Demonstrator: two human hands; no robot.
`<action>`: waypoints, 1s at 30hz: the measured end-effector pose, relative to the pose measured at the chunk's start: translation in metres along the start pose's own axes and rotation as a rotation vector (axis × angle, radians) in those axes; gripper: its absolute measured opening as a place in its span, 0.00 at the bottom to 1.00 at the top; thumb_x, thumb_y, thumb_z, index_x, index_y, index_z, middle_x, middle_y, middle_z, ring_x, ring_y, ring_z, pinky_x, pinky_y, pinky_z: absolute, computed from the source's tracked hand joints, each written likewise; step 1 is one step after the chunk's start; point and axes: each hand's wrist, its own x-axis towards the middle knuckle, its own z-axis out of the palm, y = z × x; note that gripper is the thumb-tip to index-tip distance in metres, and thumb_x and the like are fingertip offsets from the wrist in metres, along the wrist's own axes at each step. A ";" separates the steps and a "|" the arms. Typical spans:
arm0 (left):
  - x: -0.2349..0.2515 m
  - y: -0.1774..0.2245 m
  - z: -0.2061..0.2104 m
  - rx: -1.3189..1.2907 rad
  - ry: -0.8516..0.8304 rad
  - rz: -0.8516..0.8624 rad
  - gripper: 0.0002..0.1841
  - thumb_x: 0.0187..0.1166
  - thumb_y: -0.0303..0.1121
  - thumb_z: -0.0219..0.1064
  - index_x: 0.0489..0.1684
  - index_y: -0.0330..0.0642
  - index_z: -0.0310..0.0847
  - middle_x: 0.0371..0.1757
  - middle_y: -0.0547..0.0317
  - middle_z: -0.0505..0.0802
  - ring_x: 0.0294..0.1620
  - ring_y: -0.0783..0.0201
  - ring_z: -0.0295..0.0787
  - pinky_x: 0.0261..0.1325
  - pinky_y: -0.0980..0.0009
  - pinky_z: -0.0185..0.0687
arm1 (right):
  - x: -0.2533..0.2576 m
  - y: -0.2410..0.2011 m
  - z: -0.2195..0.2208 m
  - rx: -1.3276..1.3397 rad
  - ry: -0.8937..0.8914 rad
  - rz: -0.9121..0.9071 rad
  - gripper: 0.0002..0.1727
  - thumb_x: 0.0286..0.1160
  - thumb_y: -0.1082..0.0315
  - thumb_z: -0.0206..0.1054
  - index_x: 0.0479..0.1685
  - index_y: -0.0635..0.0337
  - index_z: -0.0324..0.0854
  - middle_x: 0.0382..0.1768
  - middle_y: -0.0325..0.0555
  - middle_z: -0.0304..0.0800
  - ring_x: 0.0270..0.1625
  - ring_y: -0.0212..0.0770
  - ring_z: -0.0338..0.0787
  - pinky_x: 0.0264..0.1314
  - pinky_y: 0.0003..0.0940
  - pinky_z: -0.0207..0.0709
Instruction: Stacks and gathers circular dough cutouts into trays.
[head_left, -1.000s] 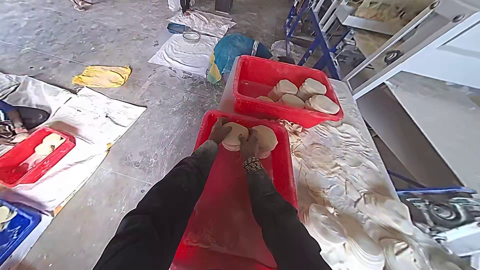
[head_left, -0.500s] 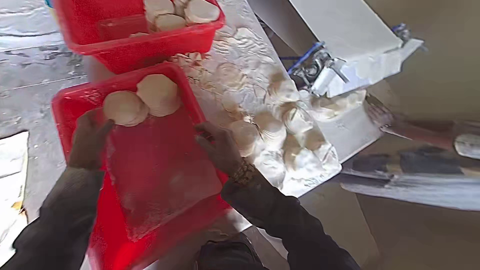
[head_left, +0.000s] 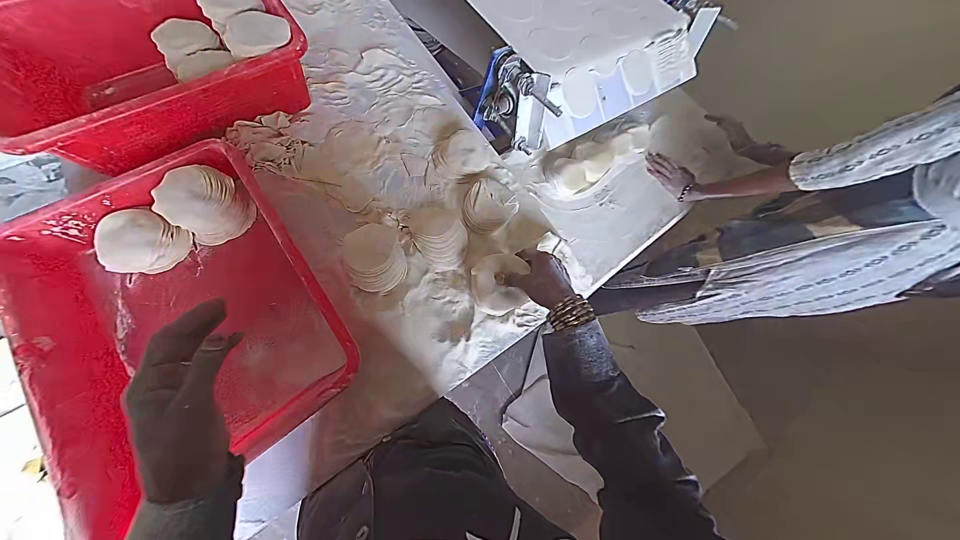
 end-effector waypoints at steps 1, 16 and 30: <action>-0.006 0.006 0.015 0.009 -0.014 0.025 0.23 0.83 0.40 0.59 0.69 0.33 0.77 0.69 0.55 0.86 0.70 0.63 0.84 0.67 0.62 0.85 | 0.002 0.000 0.000 -0.007 -0.010 -0.014 0.32 0.60 0.46 0.83 0.57 0.62 0.87 0.54 0.62 0.90 0.64 0.62 0.86 0.71 0.65 0.72; -0.087 0.001 0.152 -0.207 -0.191 -0.221 0.19 0.80 0.28 0.55 0.64 0.26 0.76 0.57 0.54 0.90 0.58 0.72 0.87 0.64 0.73 0.83 | -0.047 -0.038 0.009 0.865 -0.271 -0.489 0.28 0.63 0.70 0.71 0.68 0.61 0.74 0.47 0.48 0.91 0.47 0.35 0.91 0.53 0.34 0.87; -0.063 0.001 0.240 -1.307 0.084 -0.722 0.36 0.89 0.64 0.27 0.65 0.49 0.74 0.52 0.54 0.90 0.55 0.58 0.89 0.55 0.56 0.87 | -0.076 -0.073 0.037 0.836 -0.208 -0.554 0.40 0.55 0.62 0.80 0.72 0.64 0.69 0.47 0.47 0.92 0.48 0.36 0.94 0.53 0.33 0.89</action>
